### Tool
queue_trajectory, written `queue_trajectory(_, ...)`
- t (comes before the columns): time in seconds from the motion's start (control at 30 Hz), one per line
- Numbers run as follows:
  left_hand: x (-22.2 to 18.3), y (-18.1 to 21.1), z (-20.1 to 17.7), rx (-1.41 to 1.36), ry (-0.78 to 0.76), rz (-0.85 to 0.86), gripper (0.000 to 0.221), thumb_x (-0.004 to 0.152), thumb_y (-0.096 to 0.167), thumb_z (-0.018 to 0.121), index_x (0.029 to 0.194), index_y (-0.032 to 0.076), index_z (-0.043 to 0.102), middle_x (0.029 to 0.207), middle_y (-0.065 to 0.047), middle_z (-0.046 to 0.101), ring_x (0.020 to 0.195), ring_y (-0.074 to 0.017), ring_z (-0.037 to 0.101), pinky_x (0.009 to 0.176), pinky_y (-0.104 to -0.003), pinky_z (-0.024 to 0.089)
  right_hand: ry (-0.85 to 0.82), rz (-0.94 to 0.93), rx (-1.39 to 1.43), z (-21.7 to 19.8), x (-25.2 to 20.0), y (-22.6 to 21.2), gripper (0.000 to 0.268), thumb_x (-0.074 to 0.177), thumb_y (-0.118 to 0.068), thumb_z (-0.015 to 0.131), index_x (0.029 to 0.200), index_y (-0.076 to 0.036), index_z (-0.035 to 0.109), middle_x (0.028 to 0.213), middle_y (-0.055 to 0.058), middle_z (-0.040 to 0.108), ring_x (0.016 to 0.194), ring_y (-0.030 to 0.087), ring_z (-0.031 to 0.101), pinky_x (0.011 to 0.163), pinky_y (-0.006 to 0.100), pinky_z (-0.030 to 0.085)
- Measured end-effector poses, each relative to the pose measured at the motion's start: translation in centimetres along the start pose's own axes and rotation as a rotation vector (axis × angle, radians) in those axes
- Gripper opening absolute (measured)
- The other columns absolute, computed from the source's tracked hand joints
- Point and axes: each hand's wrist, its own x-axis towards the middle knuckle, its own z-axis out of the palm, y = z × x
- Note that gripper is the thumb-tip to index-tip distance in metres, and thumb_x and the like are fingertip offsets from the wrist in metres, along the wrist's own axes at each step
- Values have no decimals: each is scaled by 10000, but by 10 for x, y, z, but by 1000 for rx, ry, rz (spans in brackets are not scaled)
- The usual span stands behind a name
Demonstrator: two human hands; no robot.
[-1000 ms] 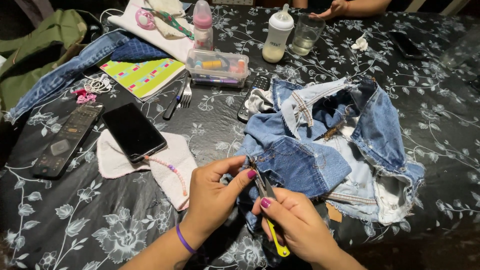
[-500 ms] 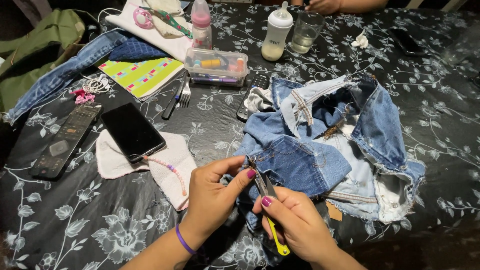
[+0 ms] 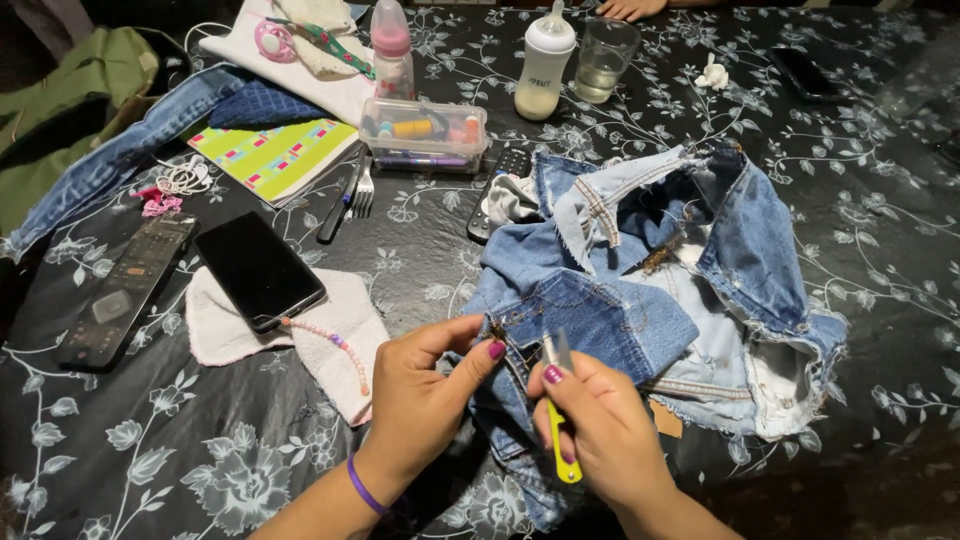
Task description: Using a pair of nippers to distress the edges of denim fabric by pulling out individual threads.
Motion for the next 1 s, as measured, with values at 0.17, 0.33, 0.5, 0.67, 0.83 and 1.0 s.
queue_trajectory(0.17,1,-2,-2,14,27,-19,297,855,296,874,1107,140,859,911,-30,881,838,-85,812,785,-260,621,340,-49,10,-14,2,-31,283,1135,-178,545,973,-1,695,609,97,622,427,128,471,370,248,315)
queue_trajectory(0.33,4,1,-4,-57,26,-73,321,865,289,856,1137,118,856,976,-28,891,877,-75,806,822,-258,637,636,-295,95,-65,19,-45,225,1174,-156,502,1026,-59,641,637,53,595,482,112,539,418,206,375)
queue_trajectory(0.5,4,-4,-1,-71,21,-103,339,847,274,876,1147,117,864,987,-28,892,884,-74,795,832,-253,637,577,112,-186,-17,12,-76,228,1179,-86,472,1094,-27,676,960,135,740,877,232,667,826,355,536)
queue_trajectory(0.67,6,-2,-2,-77,-6,-88,329,842,239,879,1143,108,866,1006,-30,897,888,-76,791,845,-258,638,108,-277,-460,-21,29,-33,292,982,-233,659,1188,-69,783,1028,76,765,782,181,755,705,324,655)
queue_trajectory(0.83,6,-1,-2,-99,-36,-52,301,843,226,882,1111,90,869,987,-31,890,867,-76,771,842,-262,624,-36,-459,-615,-7,43,-30,297,910,-343,776,1093,-122,852,1064,14,818,972,138,779,898,296,582)
queue_trajectory(1.0,8,0,-3,-123,-43,-70,276,839,208,887,1089,92,873,974,-24,896,856,-74,789,814,-252,641,7,-498,-496,-8,44,-31,169,964,-237,737,862,-106,772,833,-6,701,766,123,645,751,293,518)
